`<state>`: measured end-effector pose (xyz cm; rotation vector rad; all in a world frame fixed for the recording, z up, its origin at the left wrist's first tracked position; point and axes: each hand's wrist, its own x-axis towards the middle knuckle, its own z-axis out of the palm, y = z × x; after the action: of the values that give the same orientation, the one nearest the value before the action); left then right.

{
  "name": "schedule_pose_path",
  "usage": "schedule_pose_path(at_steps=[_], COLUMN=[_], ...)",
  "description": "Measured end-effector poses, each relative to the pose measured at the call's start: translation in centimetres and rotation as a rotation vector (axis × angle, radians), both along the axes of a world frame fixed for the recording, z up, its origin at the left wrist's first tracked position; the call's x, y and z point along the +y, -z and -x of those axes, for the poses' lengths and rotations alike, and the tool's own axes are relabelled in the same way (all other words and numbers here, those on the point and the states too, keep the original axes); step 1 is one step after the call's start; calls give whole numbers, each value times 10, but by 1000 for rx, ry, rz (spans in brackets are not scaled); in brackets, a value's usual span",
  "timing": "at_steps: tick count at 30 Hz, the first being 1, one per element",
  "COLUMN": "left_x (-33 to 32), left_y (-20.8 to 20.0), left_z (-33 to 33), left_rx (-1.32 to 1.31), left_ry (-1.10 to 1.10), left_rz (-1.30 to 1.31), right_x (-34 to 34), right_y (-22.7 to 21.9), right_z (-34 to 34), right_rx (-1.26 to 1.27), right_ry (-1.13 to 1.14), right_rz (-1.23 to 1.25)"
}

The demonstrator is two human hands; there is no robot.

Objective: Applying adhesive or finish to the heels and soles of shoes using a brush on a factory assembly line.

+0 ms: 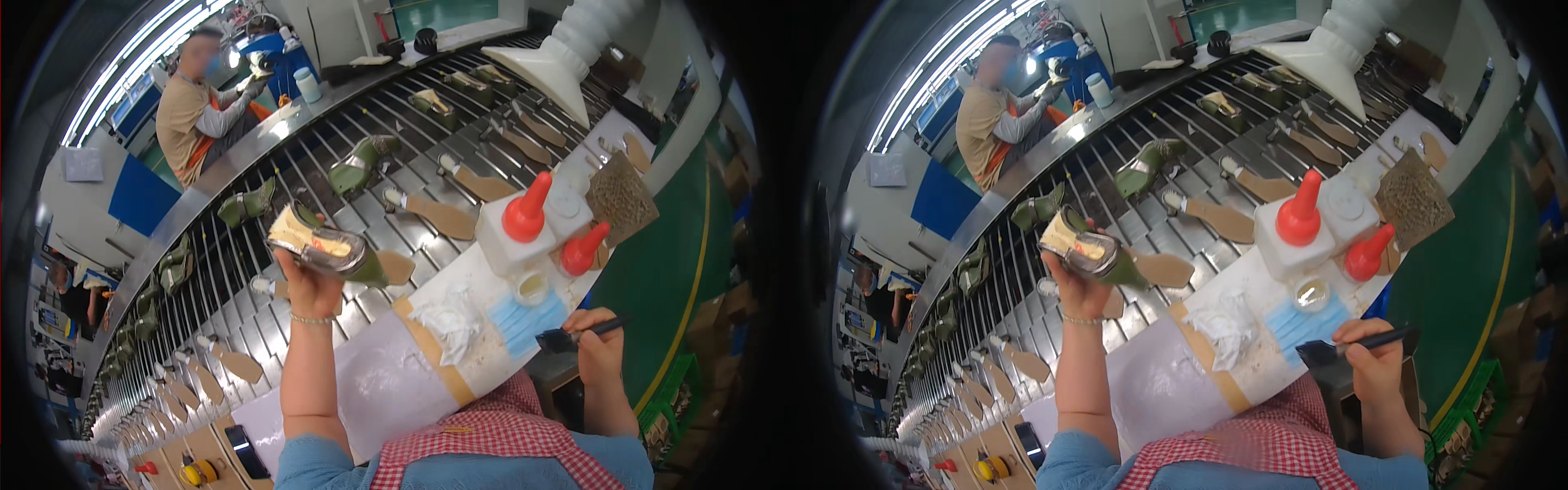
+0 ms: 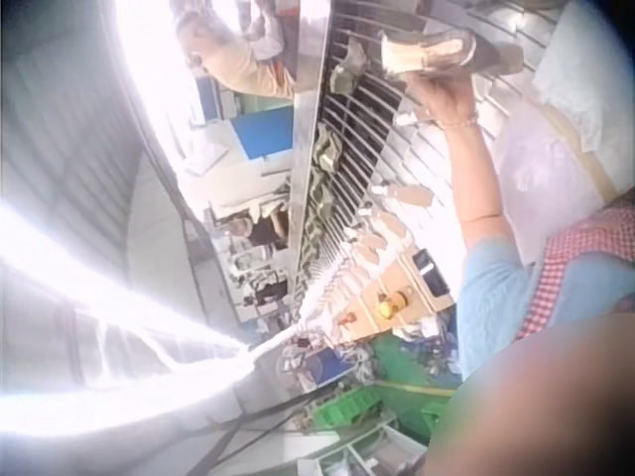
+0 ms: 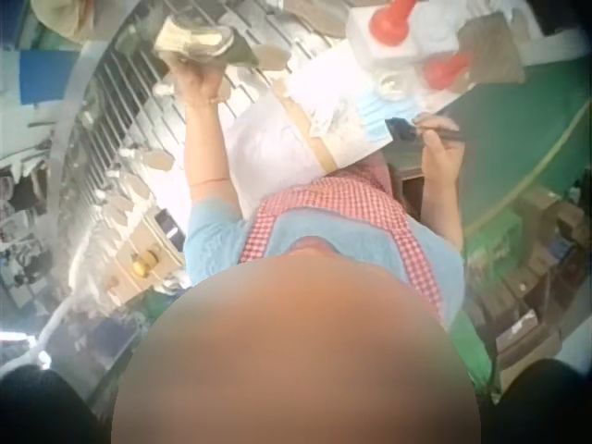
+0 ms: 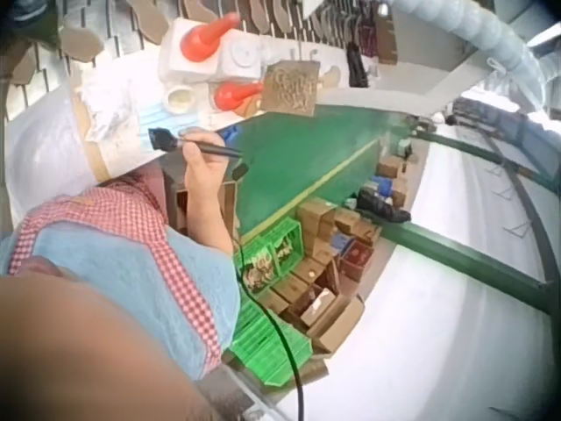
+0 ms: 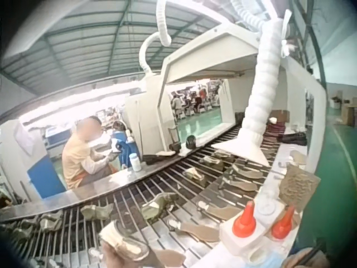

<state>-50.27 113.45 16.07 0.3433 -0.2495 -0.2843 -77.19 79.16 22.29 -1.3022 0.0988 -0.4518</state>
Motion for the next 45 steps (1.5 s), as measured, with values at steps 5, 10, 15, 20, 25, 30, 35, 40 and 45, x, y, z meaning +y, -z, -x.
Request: schedule_pose_path(at_steps=[5, 10, 15, 20, 25, 30, 35, 40, 45], left_x=[-69, -153, -218, -243, -232, -186, -171, -197, -252], left_y=[-25, -33, 14, 48, 62, 37, 48, 21, 54], left_z=[-121, -225, -296, -338, -360, -298, -291, -286, -321], left_rx=[-156, -238, -124, -96, 273, -631, -552, -771, -1221], left_ry=[-47, 25, 45, 80, -86, -557, -225, -470, -339], left_rz=[-212, -519, -650, -653, -788, -1970, -2729, -2641, -2540], right_x=[-52, -108, -138, -161, -153, -138, -125, -130, -145], right_y=[-6, -4, -11, 1, 9, 5, 1, -1, 0], right_z=[-3, -10, -16, -15, -26, -31, -38, -33, -26], right_rx=[-15, -58, -118, -133, -89, -116, -115, -130, -159], right_ry=[158, 337, 441, 394, 451, 457, 400, 334, 385], right_rz=[-13, 97, 159, 187, 32, 47, 67, 205, 188])
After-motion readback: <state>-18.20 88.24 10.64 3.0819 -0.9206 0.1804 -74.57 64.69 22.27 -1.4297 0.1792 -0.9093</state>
